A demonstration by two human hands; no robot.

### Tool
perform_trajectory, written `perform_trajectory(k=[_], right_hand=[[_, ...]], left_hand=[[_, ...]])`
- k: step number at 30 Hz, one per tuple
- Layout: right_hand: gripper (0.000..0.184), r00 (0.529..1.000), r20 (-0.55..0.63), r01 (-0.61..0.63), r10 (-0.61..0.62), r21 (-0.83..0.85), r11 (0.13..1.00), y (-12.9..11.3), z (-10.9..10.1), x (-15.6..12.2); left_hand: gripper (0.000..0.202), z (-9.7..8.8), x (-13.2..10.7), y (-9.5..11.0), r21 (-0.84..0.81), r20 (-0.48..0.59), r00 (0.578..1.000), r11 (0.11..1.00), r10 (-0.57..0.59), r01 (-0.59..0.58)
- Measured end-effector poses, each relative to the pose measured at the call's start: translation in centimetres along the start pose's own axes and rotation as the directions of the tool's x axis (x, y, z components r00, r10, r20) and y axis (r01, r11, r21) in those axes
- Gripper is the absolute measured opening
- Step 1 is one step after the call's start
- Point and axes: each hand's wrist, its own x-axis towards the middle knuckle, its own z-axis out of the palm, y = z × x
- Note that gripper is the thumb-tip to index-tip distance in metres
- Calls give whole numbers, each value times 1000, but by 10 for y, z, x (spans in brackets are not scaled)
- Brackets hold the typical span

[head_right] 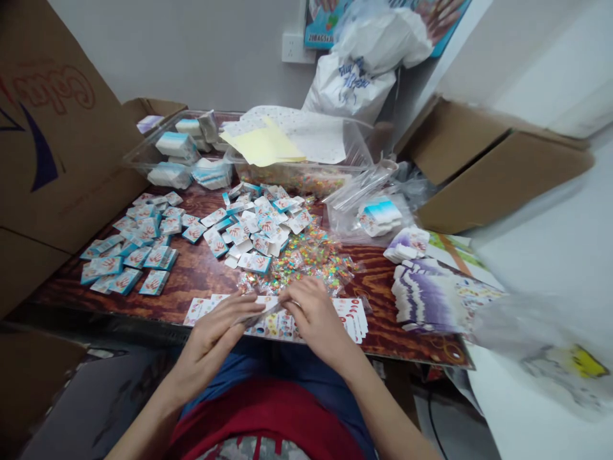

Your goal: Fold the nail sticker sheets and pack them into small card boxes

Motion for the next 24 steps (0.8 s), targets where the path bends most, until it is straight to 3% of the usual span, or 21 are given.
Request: perform_trajectory(k=[3, 5, 7, 9, 11, 14, 16, 18, 19, 21, 24], right_hand=[[20, 987, 148, -95, 65, 208, 973, 1, 2, -4], [20, 986, 160, -91, 49, 272, 958, -3, 12, -6], [19, 993, 96, -84, 62, 248, 965, -4, 25, -8], [11, 993, 0, -119, 122, 205, 972, 0, 35, -9], [9, 975, -41, -205, 220, 222, 953, 6, 38, -11], [28, 930, 98, -364, 355, 396, 843, 10, 31, -16], [32, 900, 247, -436, 360, 467, 769, 7, 26, -18], [30, 882, 333, -461, 333, 468, 754, 1, 26, -19], [29, 879, 347, -465, 327, 472, 749, -1, 29, -19], [31, 880, 334, -473, 339, 529, 705, -4, 37, -18], [35, 874, 366, -485, 319, 618, 619, 3, 44, -17]], left_hand=[[50, 1, 2, -4, -348, 51, 982, 919, -179, 186], [39, 12, 4, -14, -502, 83, 945, 805, -317, 315], [38, 25, 6, -24, -551, 180, 901, 719, -395, 425], [36, 35, 6, -32, -550, 286, 871, 676, -400, 491], [41, 39, 5, -37, -544, 300, 853, 657, -428, 521], [46, 38, 7, -40, -534, 162, 843, 673, -512, 512], [45, 36, 9, -39, -476, -2, 839, 738, -544, 477], [42, 36, 10, -34, -355, -134, 857, 832, -497, 427], [40, 37, 10, -31, -303, -133, 883, 867, -451, 397], [37, 39, 9, -24, -269, -20, 935, 903, -355, 337], [35, 39, 4, -21, -335, 159, 937, 876, -311, 348]])
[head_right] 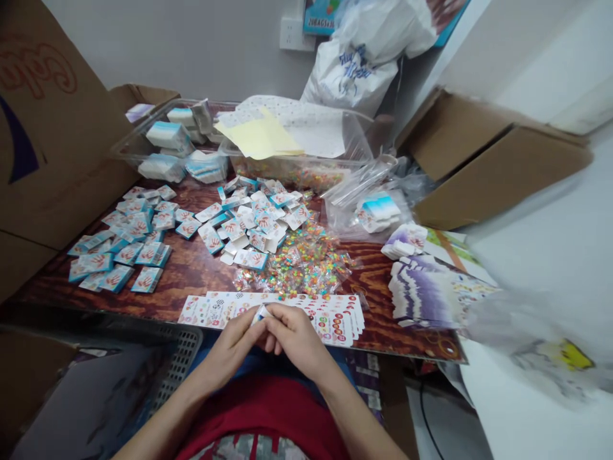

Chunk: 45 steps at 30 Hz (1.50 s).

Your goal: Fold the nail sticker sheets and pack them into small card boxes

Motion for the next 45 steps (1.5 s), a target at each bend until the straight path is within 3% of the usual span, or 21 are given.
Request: perform_trajectory(k=[2, 4, 5, 6, 8, 10, 11, 13, 16, 22, 25, 27, 29, 31, 33, 36, 40, 45], right_hand=[[35, 1000, 10, 2, -2, -28, 1000, 4, -10, 4], [30, 986, -143, 56, -89, -215, 975, 6, -25, 11], [26, 951, -252, 73, -176, -372, 925, 6, -33, 16], [22, 899, -337, 58, -280, -542, 838, 7, -40, 21], [16, 821, -371, -37, -434, -792, 609, 9, -50, 32], [17, 821, -335, -108, -462, -886, 451, 13, -56, 41], [19, 826, -327, -116, -459, -896, 428, 15, -59, 44], [24, 819, -338, -94, -463, -877, 472, 19, -64, 46], [27, 803, -380, -23, -460, -791, 612, 23, -74, 46], [35, 806, -443, 92, -393, -563, 822, 21, -85, 47], [35, 761, -586, 65, -279, -358, 931, 13, -83, 45], [33, 770, -614, 78, -174, -179, 981, 4, -74, 40], [29, 853, -512, 102, -104, -33, 994, -3, -58, 34], [23, 940, -337, 80, -61, 42, 996, -8, -36, 29], [16, 961, -271, 70, -58, 35, 997, -6, -14, 26], [14, 901, -405, 149, -155, -47, 988, 3, 8, 26], [15, 798, -524, 244, -296, -169, 955, 17, 20, 26], [21, 788, -540, 254, -297, -155, 955, 27, 23, 20]], left_hand=[[37, -3, -2, -4, -58, 7, 996, 994, -88, 88], [41, -7, -2, -11, -117, -15, 983, 976, -185, 182], [43, -8, -1, -13, -136, -38, 976, 968, -216, 209], [45, -8, 0, -15, -146, -62, 971, 965, -230, 219], [45, -8, 3, -17, -149, -99, 969, 967, -225, 209], [45, -7, 6, -16, -134, -116, 971, 972, -207, 192], [44, -7, 7, -15, -132, -124, 971, 974, -203, 186], [43, -9, 9, -13, -144, -148, 968, 972, -204, 183], [43, -14, 12, -11, -168, -184, 961, 970, -206, 176], [43, -16, 20, -13, -168, -173, 962, 969, -210, 181], [42, -15, 22, -14, -192, -173, 961, 964, -217, 183], [40, -12, 22, -14, -194, -167, 961, 963, -222, 188], [39, -9, 23, -14, -172, -160, 962, 966, -223, 195], [35, -5, 24, -14, -141, -134, 966, 969, -220, 201], [28, -1, 23, -14, -115, -112, 971, 974, -209, 196], [21, 2, 21, -12, -159, -98, 973, 968, -210, 193], [24, -1, 18, -9, -303, -69, 980, 940, -184, 155], [25, -7, 19, -11, -274, -20, 983, 947, -181, 168]])
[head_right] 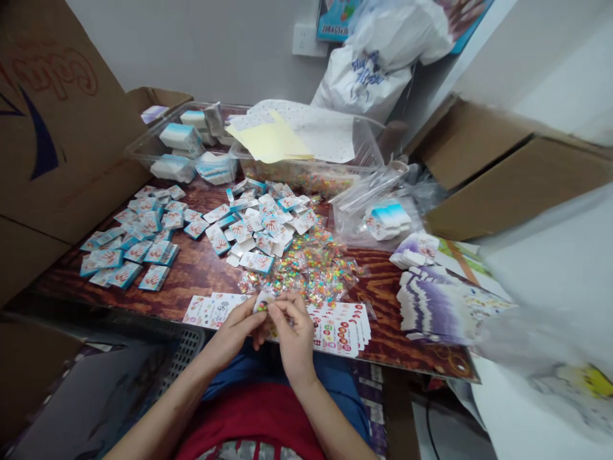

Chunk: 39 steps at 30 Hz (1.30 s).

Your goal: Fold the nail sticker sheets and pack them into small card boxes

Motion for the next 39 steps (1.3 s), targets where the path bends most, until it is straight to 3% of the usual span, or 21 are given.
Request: perform_trajectory(k=[2, 5, 8, 10, 13, 16, 19, 21, 23, 25, 28, 30, 32, 35, 39], right_hand=[[25, 1000, 21, 0, 1, -21, 1000, 1, -4, -1], [10, 997, 79, 22, -15, -89, 996, -3, -11, 1], [14, 966, 257, -7, 39, -125, 992, -12, -20, 6], [5, 925, 374, -16, 71, -147, 989, -19, -27, 10], [18, 915, 400, 16, 50, -158, 987, -24, -40, 16], [20, 951, 298, -47, 83, -127, 991, -20, -53, 20], [23, 953, 252, -162, 167, -41, 986, -11, -57, 19], [26, 943, 269, -203, 195, 2, 979, -7, -54, 16], [29, 938, 277, -222, 206, 29, 975, -5, -49, 12], [32, 944, 250, -239, 215, 69, 969, -6, -46, 11], [36, 957, 151, -274, 249, 171, 947, -11, -44, 19], [41, 956, 85, -295, 282, 251, 922, -15, -42, 28], [43, 956, 41, -289, 290, 304, 908, -18, -37, 36], [41, 970, 18, -241, 244, 237, 941, -19, -28, 42], [42, 964, 129, -247, 234, 102, 964, -18, -28, 40]], left_hand=[[28, -3, 1, -1, 31, 47, 999, 999, -18, 17], [31, -7, -1, -4, 134, 102, 994, 991, -35, 21], [28, -9, -6, -2, 226, 162, 985, 974, -60, 22], [25, -10, -8, 4, 246, 217, 971, 968, -98, 43], [20, -15, -6, 23, 393, 255, 964, 919, -74, -33], [18, -21, 8, 41, 678, 122, 978, 706, 167, -205], [35, -23, 37, 46, 919, 71, 903, 324, 423, -224], [46, -24, 55, 42, 974, 131, 882, 106, 452, -199], [51, -28, 66, 40, 982, 158, 890, 25, 428, -187], [50, -34, 64, 41, 972, 149, 880, 99, 451, -215], [44, -45, 43, 47, 843, 13, 851, 452, 525, -292], [39, -47, 25, 48, 627, -105, 878, 716, 467, -307], [39, -44, 9, 43, 384, -145, 924, 880, 355, -278], [43, -36, -6, 30, 172, -155, 953, 957, 259, -232], [44, -30, -14, 14, 102, -225, 952, 977, 207, -189]])
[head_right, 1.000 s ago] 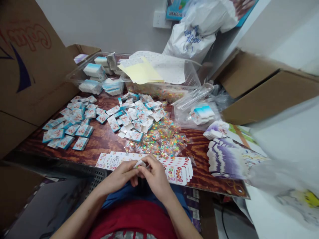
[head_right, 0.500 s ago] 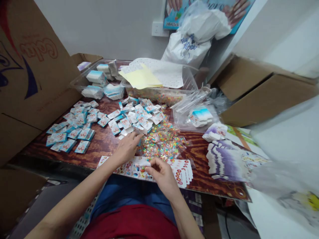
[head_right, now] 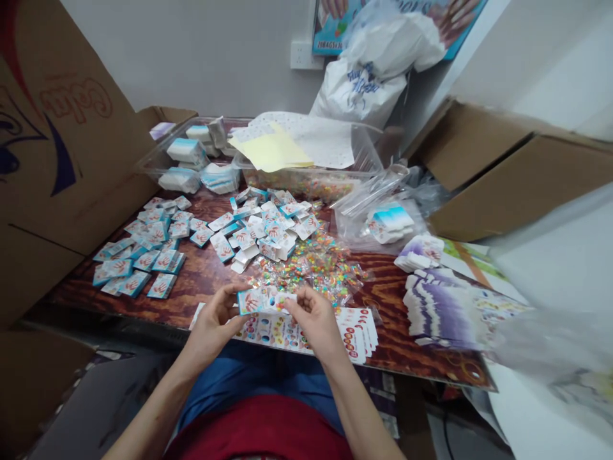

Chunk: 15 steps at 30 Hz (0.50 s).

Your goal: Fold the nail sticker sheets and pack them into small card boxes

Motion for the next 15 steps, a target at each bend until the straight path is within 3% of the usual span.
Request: perform_trajectory(k=[4, 9, 15], right_hand=[[44, 992, 117, -44, 41, 22, 999, -7, -8, -3], [42, 977, 201, -73, 70, 8, 997, -13, -8, -3], [41, 977, 181, -109, 109, -14, 994, -4, -12, -2]], left_hand=[[41, 0, -2, -3, 72, 60, 998, 997, -11, 6], [50, -2, -2, -1, 471, 115, 980, 860, 160, -195], [46, -5, -6, -4, 560, 141, 972, 795, 185, -233]])
